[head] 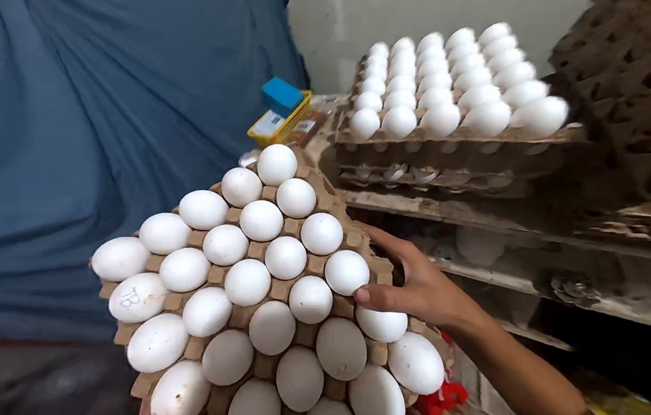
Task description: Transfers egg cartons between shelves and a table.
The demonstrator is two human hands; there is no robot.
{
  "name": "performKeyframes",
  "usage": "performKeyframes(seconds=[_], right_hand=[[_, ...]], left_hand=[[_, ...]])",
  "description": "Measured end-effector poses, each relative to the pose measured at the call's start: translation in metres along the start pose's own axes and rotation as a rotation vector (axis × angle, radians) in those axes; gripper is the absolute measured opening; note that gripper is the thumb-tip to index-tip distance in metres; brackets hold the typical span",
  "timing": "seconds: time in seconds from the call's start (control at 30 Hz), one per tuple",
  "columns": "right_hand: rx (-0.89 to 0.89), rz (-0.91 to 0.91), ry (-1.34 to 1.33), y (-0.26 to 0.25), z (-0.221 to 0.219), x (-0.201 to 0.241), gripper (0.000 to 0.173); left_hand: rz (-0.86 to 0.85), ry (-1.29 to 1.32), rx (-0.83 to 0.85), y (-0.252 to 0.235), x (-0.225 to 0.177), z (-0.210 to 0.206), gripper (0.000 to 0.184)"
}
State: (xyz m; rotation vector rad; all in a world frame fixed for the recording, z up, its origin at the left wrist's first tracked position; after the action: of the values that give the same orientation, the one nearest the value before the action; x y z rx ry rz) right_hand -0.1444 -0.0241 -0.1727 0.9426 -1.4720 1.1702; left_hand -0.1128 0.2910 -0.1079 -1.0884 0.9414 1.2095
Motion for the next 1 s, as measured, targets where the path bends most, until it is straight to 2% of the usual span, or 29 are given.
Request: performKeyframes(seconds=[0.07, 0.13, 0.2, 0.27, 0.33, 0.4, 0.63, 0.87, 1.0], right_hand=[[0.054, -0.019, 0.001, 0.022, -0.002, -0.017, 0.103], [0.088, -0.041, 0.003, 0.049, -0.002, -0.035, 0.103], [0.129, -0.064, -0.011, 0.082, -0.003, -0.049, 0.102], [0.179, -0.081, -0.014, 0.112, -0.007, -0.056, 0.102], [0.226, -0.093, 0.028, 0.137, -0.012, -0.062, 0.100], [0.272, -0.096, 0.054, 0.152, -0.023, -0.067, 0.101], [0.206, -0.169, 0.089, 0.182, -0.043, -0.084, 0.100], [0.177, -0.184, 0.055, 0.194, -0.099, -0.098, 0.109], [0.140, -0.184, 0.024, 0.186, -0.124, -0.109, 0.109]], left_hand=[[-0.058, 0.019, -0.010, 0.043, 0.036, 0.010, 0.035], [-0.072, 0.149, -0.078, 0.093, 0.103, 0.036, 0.049], [0.026, 0.177, -0.163, 0.146, 0.142, 0.045, 0.067], [0.159, 0.199, -0.311, 0.193, 0.156, 0.045, 0.079], [0.199, 0.269, -0.401, 0.223, 0.163, 0.048, 0.069], [0.175, 0.348, -0.405, 0.241, 0.174, 0.056, 0.057], [0.185, 0.349, -0.347, 0.255, 0.215, 0.078, 0.067], [0.246, 0.300, -0.344, 0.255, 0.252, 0.138, 0.080], [0.174, 0.316, -0.241, 0.218, 0.260, 0.162, 0.066]])
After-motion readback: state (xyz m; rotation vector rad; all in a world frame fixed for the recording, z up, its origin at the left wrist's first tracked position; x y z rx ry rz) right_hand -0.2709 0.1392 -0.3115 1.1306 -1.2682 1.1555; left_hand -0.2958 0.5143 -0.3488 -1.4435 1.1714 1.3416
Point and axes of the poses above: each hand's wrist, its own y-axis away from the middle knuckle, its own z-axis out of the back of the hand, x = y × z, the point moved 10 cm from there along -y, towards the middle knuckle, and after that the axes turned 5 degrees about -y, right-handed, at the moved point
